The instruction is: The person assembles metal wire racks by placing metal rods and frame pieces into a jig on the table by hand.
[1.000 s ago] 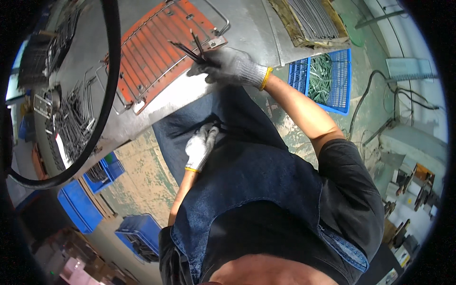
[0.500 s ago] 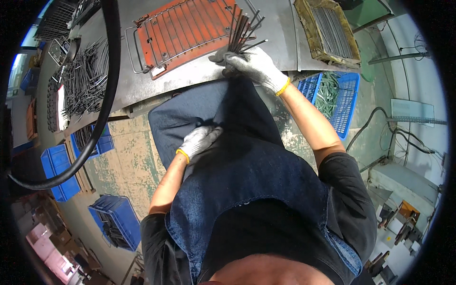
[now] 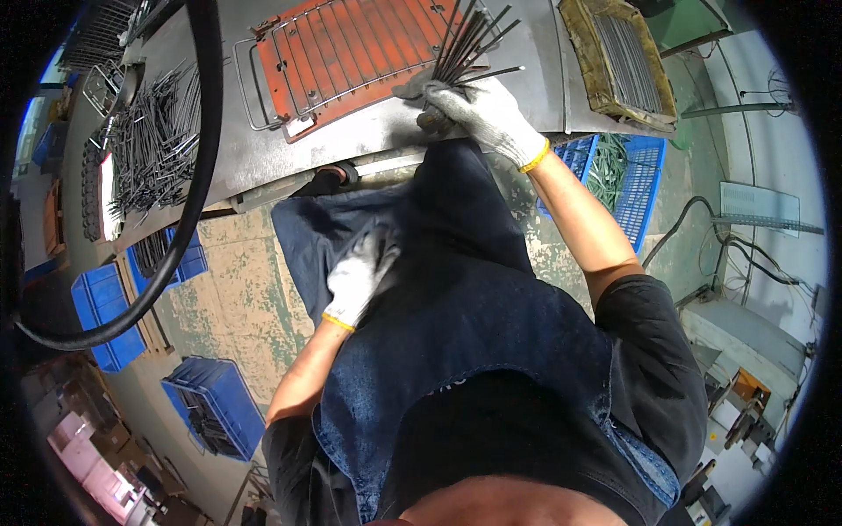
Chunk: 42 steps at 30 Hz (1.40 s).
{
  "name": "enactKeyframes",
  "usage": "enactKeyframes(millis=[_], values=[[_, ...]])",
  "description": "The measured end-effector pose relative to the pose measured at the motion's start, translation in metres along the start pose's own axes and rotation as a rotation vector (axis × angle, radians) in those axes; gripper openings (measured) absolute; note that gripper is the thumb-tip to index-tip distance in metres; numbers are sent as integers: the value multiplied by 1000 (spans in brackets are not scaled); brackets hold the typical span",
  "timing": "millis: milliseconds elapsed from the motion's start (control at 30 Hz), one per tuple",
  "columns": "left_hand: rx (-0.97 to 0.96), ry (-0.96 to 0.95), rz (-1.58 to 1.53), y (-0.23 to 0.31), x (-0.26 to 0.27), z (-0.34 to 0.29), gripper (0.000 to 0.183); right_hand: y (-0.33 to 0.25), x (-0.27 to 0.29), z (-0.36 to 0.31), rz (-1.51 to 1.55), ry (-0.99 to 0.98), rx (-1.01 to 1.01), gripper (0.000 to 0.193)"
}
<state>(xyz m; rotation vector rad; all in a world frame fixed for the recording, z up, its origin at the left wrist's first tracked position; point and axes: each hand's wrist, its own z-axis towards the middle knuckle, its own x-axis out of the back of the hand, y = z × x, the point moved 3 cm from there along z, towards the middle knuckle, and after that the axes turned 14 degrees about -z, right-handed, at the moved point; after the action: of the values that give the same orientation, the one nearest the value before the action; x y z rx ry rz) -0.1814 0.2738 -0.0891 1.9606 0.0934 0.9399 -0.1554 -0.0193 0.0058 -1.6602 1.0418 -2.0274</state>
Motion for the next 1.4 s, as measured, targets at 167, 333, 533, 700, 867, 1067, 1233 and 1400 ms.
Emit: enactKeyframes(millis=[167, 333, 533, 700, 867, 1067, 1233, 1400], values=[[-169, -89, 445, -21, -51, 51, 49, -37, 18, -5, 89, -178, 44, 20], [-129, 63, 75, 43, -1, 56, 36, -14, 20, -9, 25, -82, 80, 24], [-504, 330, -394, 147, 97, 106, 56, -3, 11, 0, 232, -109, 333, 32], [-311, -227, -690, 164, 113, 162, 52, 12, -14, 33, -43, -274, 309, 38], [-307, -137, -498, 165, 105, 180, 31, 44, -23, 36, -412, -31, 706, 38], [-314, 149, -564, 157, 99, 169, 24, 11, -1, 30, -380, -159, 422, 39], [-140, 73, -546, 166, 101, 171, 27, 16, -1, 21, -139, 109, 392, 36], [-241, 42, -756, 168, 95, 173, 31, 15, -11, 24, -148, 204, 437, 34]])
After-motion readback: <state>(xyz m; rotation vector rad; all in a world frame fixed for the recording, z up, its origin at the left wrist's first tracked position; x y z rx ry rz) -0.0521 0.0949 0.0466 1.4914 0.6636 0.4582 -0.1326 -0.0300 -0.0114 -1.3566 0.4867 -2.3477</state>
